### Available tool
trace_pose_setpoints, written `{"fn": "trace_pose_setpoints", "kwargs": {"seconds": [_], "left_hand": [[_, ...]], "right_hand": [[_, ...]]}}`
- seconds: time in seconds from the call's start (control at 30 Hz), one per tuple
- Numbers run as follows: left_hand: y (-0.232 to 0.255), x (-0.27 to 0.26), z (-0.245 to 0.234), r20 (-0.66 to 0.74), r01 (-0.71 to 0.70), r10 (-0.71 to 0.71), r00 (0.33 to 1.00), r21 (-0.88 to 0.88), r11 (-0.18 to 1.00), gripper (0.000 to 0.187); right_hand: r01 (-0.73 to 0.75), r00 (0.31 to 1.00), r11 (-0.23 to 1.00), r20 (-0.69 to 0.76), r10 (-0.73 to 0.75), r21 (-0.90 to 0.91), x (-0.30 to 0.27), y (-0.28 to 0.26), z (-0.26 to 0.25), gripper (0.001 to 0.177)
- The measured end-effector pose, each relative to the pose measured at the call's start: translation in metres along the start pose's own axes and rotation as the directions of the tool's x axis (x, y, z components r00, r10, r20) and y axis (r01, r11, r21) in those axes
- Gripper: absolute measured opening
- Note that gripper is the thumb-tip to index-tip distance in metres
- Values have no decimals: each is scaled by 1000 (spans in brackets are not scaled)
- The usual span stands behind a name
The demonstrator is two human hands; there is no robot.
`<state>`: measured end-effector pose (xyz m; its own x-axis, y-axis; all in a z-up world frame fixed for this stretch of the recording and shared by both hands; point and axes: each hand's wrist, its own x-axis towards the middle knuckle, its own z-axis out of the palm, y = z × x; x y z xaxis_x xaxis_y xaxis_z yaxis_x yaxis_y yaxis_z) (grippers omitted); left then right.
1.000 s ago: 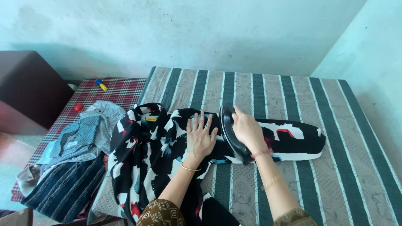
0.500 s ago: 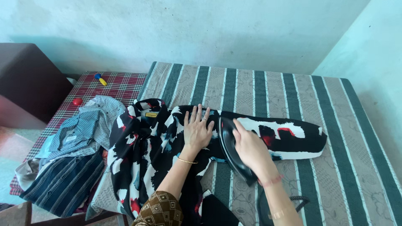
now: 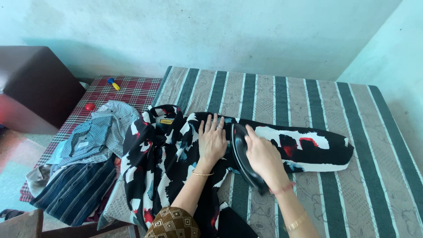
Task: The person irons a patterned shirt laid out on a bed. They smooth the fabric with their hands, use an electric iron to press the shirt, and repeatedly adjust and reposition the garment to iron different sections.
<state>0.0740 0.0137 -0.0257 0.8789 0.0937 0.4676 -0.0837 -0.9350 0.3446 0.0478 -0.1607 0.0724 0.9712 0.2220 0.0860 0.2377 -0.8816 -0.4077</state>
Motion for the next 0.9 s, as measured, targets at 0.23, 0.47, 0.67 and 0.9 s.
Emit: {"fn": "trace_pose_setpoints", "kwargs": {"seconds": [0.23, 0.47, 0.67, 0.9], "left_hand": [[-1, -9, -13, -88, 96, -87, 992, 97, 991, 50], [-12, -7, -21, -14, 92, -92, 996, 62, 994, 54], [-17, -7, -27, 35, 76, -78, 996, 31, 997, 56], [-22, -9, -25, -11, 48, -47, 999, 9, 999, 54]], "right_hand": [[2, 995, 999, -99, -6, -43, 85, -22, 24, 43], [19, 1000, 1000, 2, -19, 9, 71, -25, 8, 43], [51, 994, 998, 97, -47, -35, -20, -17, -15, 44], [61, 990, 998, 130, -60, -8, -41, -21, -28, 44]]}}
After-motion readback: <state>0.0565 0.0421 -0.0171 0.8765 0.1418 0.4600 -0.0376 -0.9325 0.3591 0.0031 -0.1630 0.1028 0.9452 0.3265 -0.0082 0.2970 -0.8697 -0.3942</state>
